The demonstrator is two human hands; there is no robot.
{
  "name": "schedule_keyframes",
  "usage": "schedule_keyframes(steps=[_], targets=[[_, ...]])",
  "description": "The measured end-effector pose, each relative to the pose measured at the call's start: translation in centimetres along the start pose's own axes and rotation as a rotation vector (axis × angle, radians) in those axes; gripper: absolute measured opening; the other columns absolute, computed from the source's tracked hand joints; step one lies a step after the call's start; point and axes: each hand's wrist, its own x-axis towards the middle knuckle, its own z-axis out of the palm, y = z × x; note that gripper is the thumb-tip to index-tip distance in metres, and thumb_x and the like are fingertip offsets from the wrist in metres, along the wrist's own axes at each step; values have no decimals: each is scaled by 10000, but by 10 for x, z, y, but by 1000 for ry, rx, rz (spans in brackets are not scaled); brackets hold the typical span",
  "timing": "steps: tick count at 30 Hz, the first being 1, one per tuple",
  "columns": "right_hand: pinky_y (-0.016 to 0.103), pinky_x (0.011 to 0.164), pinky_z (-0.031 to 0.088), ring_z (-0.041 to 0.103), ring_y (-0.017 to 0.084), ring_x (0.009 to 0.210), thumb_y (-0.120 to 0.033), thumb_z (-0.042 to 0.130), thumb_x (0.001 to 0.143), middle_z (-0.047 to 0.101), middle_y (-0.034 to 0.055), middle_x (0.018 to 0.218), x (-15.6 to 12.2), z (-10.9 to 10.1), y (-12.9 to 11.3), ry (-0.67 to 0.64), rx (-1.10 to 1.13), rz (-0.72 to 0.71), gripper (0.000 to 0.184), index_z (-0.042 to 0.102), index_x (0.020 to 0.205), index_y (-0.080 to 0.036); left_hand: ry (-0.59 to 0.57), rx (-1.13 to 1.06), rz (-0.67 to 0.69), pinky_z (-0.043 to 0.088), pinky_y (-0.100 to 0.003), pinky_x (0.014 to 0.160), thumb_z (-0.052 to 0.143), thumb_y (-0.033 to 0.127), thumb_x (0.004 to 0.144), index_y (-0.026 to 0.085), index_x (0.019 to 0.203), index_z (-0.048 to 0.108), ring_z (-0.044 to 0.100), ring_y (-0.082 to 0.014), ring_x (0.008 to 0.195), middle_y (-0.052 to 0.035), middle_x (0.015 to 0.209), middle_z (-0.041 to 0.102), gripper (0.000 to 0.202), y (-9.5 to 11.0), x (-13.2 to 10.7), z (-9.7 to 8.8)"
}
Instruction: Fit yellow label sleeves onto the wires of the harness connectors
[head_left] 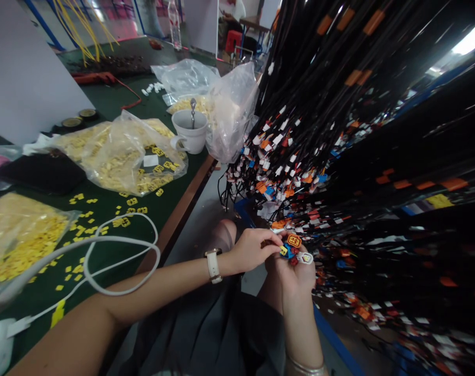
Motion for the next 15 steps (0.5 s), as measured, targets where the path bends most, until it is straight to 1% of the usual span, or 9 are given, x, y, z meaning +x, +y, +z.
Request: schedule_keyframes(steps=[3,6,11,15], targets=[[279,673,524,608,140,735,-153,476,726,642,21,825,0,0,0,29,21,11,139,576,818,-181,-52,112,154,434,-232,850,525,157,811,172,869,670,600,-133,906,-36,937,674,156,1,0,-3],[261,664,517,598,132,710,-146,474,719,639,25,805,1,1,0,50,30,19,140,583,803,-172,-95,216,248,414,-237,894,487,172,842,178,918,660,588,-137,960,-40,973,669,189,0,-1,-3],[261,650,514,585,131,673,-164,454,725,628,33,773,2,1,1,40,39,18,143,579,796,-164,-138,360,323,410,-255,879,422,207,880,174,923,660,582,-154,955,-49,957,671,244,-2,-1,-6],[241,662,510,584,118,667,-153,500,694,623,15,779,1,2,1,-5,33,21,135,568,811,-166,-178,374,332,406,-263,886,377,216,899,190,921,663,568,-154,977,-46,981,666,288,-2,0,-7]])
